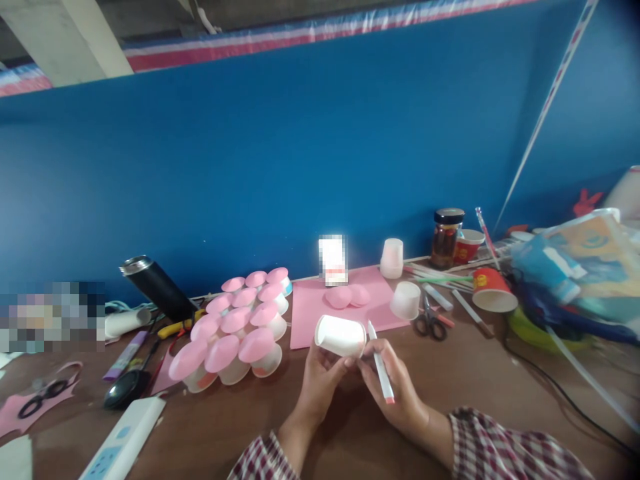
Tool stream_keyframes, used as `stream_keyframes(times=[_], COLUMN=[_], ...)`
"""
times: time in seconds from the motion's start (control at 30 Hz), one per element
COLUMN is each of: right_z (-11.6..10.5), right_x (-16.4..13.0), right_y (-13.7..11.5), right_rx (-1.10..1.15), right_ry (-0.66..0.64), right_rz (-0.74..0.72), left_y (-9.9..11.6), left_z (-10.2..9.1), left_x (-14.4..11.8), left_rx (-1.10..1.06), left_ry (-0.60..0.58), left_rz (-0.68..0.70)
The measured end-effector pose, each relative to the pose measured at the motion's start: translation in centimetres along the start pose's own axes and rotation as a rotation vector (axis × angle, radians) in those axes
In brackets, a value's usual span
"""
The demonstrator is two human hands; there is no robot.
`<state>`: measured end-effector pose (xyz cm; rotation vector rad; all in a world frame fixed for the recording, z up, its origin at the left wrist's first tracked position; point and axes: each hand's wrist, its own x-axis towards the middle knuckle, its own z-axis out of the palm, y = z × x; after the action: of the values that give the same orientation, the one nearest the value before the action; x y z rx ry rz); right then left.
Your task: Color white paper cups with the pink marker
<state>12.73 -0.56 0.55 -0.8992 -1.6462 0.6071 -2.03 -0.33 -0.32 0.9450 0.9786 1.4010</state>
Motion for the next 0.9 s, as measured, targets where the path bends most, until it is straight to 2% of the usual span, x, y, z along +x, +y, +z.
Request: stream_keyframes(times=[0.23,0.33,0.57,0.9], right_z=[0.5,0.6,0.6,0.7], right_x=[-0.3,-0.5,-0.1,0.2], right_y=[0.8,1.0,1.7,2.7], right_rx=[0.051,0.038,-0.103,-0.147], right_ry=[-0.068,-0.056,-0.048,-0.088], right_rz=[0.023,0.021,0.036,0.088], left_y=[0.4,0.2,0.1,-0.2], left_z=[0.2,0.0,-0.3,-0.5], left_x=[0.1,0.4,0.7,1.0], left_rx=[0.033,0.007,-0.086,-0.142], left_ry=[0.079,0.118,0.106,0.062], left_rz=[-0.006,0.005,0.02,0.086])
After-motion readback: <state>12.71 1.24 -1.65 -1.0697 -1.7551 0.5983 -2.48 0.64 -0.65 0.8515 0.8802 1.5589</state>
